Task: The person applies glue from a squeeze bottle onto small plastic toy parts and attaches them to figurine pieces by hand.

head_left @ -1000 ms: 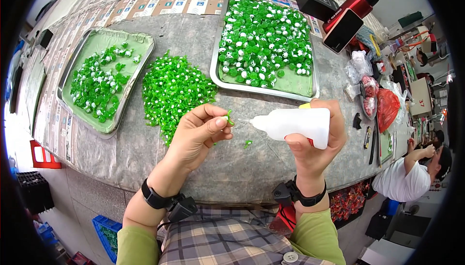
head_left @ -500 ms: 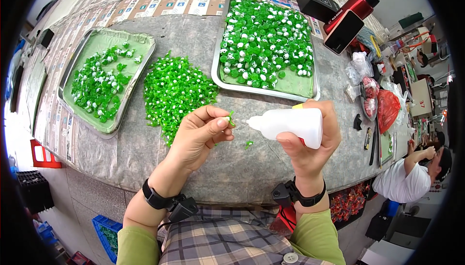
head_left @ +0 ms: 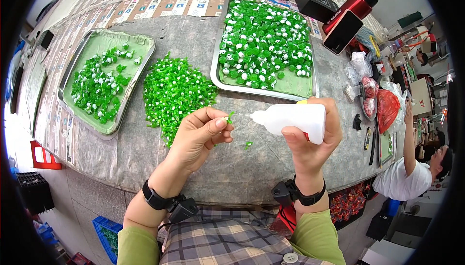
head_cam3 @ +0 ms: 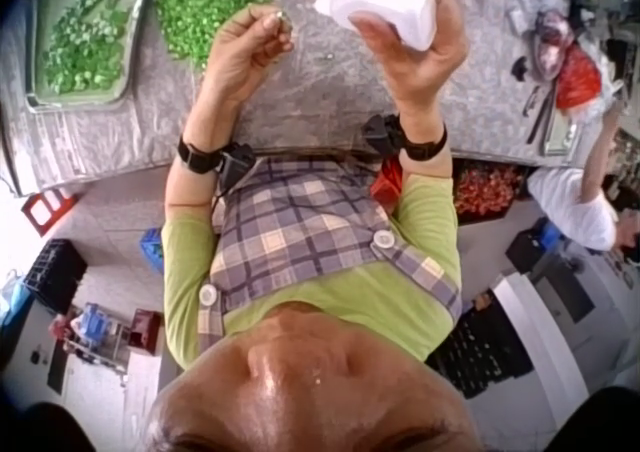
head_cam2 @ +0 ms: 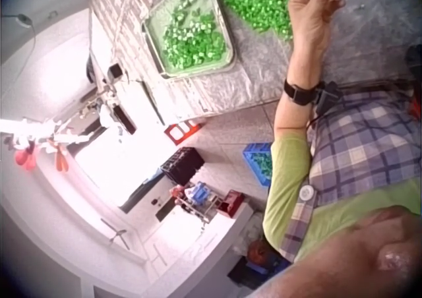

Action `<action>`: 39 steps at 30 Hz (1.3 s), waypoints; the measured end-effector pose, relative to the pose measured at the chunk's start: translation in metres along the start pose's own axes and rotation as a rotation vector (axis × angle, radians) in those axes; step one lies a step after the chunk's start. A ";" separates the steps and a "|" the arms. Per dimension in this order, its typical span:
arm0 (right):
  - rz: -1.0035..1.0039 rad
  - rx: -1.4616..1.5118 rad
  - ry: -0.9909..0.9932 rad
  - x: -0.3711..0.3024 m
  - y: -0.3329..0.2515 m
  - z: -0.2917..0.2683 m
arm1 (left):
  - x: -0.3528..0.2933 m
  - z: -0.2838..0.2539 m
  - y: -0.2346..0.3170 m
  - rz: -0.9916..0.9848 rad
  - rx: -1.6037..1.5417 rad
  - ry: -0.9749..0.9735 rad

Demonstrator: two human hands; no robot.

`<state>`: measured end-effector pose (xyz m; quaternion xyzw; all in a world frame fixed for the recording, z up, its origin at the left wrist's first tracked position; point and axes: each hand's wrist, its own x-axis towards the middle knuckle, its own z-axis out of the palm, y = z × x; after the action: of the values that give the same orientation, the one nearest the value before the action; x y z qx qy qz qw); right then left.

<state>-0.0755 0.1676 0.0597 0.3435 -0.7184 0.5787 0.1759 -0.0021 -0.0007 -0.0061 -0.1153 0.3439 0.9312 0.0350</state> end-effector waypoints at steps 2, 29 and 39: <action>0.006 0.032 0.026 -0.001 -0.002 -0.001 | -0.001 -0.001 0.000 0.002 0.009 0.007; 0.311 0.163 0.190 0.010 0.006 -0.031 | 0.000 0.003 -0.001 0.196 0.110 0.094; 0.697 0.039 0.110 -0.032 0.080 -0.110 | -0.001 0.005 0.000 0.169 0.102 0.151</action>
<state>-0.1243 0.2889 0.0114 0.0496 -0.7708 0.6352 -0.0004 -0.0024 0.0024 -0.0023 -0.1537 0.4010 0.9008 -0.0639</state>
